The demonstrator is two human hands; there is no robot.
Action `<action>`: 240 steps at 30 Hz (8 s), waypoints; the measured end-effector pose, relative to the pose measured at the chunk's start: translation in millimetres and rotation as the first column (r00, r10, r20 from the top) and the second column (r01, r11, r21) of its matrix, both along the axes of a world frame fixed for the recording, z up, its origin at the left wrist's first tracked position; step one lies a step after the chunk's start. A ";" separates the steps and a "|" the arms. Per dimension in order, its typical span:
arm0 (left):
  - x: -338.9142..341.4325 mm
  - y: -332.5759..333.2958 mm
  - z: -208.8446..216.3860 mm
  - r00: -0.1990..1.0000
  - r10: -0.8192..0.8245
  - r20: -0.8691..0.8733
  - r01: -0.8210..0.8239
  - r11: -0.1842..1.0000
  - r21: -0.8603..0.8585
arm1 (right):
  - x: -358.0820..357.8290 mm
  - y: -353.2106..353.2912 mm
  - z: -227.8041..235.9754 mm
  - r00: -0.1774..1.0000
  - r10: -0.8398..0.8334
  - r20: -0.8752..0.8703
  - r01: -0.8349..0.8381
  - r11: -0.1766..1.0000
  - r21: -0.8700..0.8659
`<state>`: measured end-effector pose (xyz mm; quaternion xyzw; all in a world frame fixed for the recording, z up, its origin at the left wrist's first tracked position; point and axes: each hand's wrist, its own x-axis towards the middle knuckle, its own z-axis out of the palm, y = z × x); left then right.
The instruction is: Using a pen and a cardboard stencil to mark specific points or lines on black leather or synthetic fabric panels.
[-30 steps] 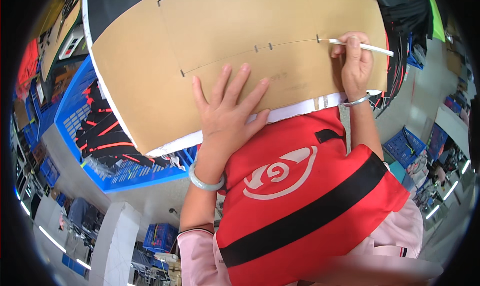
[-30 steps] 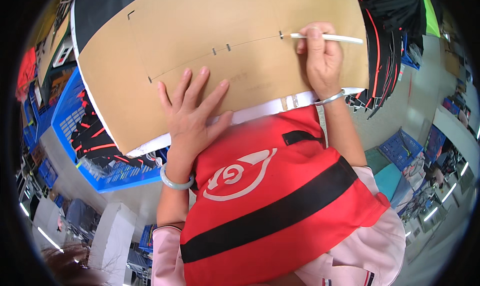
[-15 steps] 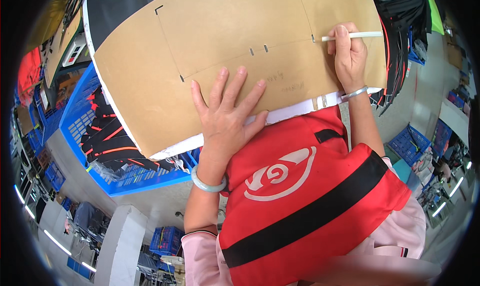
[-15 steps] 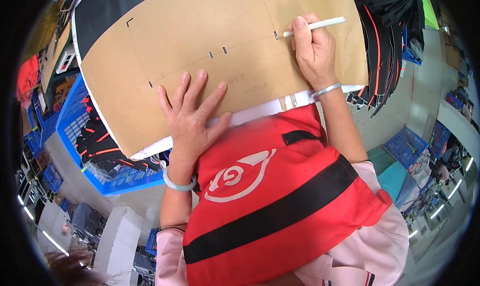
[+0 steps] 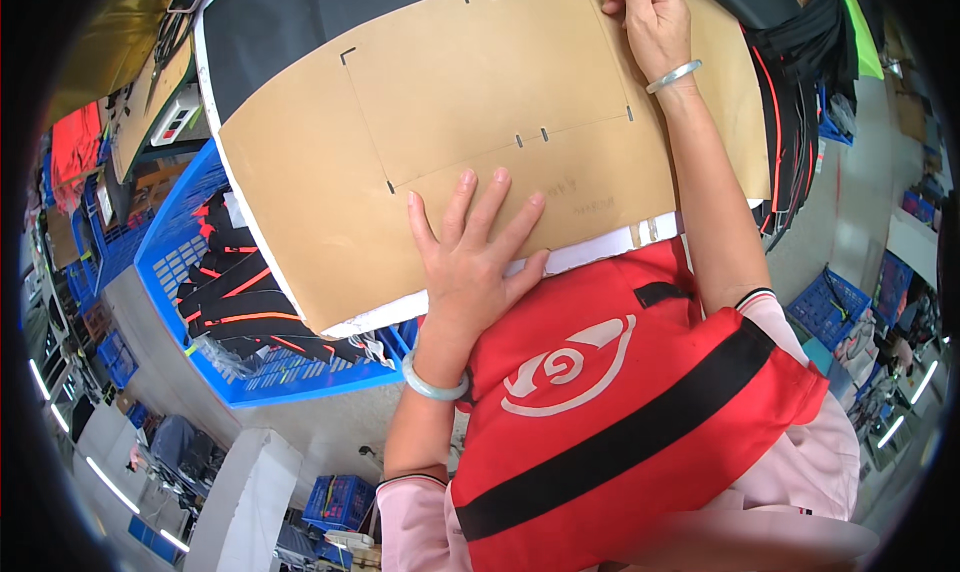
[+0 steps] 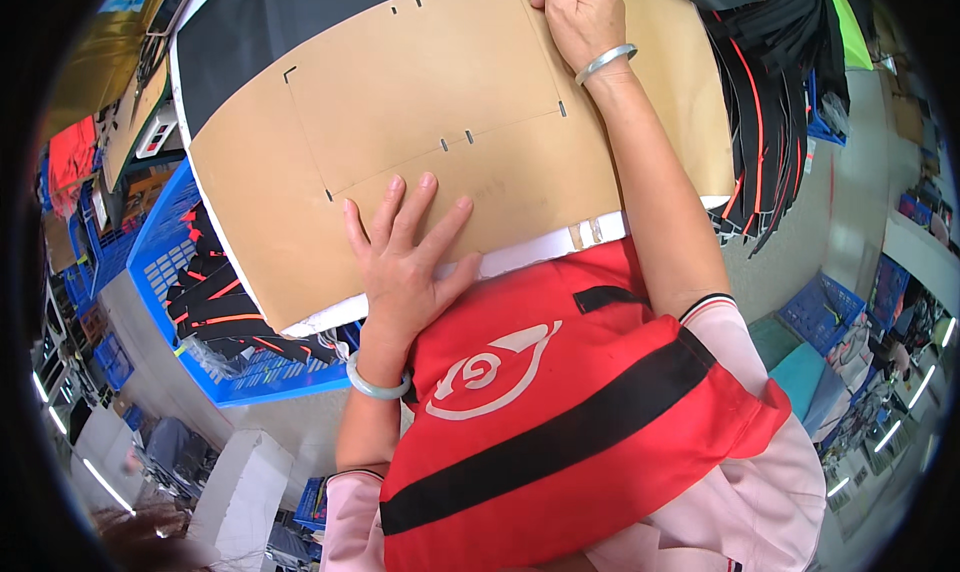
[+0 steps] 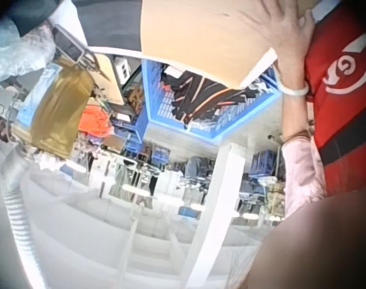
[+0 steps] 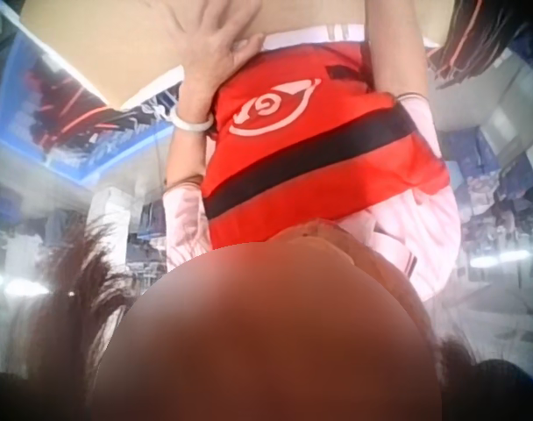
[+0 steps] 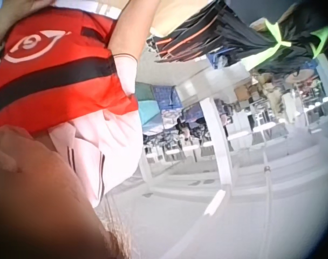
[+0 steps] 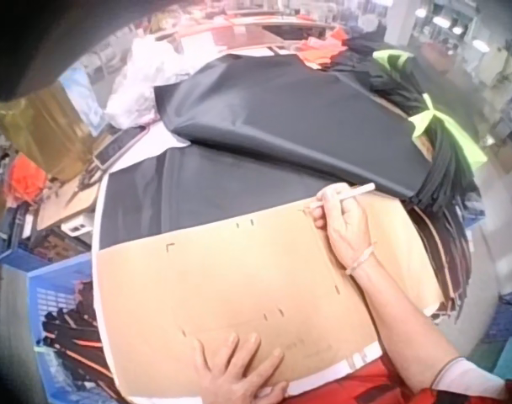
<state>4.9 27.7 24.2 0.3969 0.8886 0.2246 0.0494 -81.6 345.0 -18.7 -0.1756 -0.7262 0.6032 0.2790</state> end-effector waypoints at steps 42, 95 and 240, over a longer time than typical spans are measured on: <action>-0.1 -1.1 -1.8 1.000 -0.002 0.007 0.002 1.000 0.014 | -27.2 -55.5 17.3 0.983 0.124 0.136 -0.172 0.887 0.428; 3.2 -0.3 -12.4 0.999 0.038 0.016 -0.039 0.990 0.132 | -68.0 -164.9 28.2 0.919 0.375 0.119 -0.393 0.879 0.269; -76.2 -8.8 51.1 0.897 0.214 -0.387 -0.037 0.908 0.417 | 110.7 -108.7 84.7 0.613 0.637 0.468 -0.678 0.120 0.725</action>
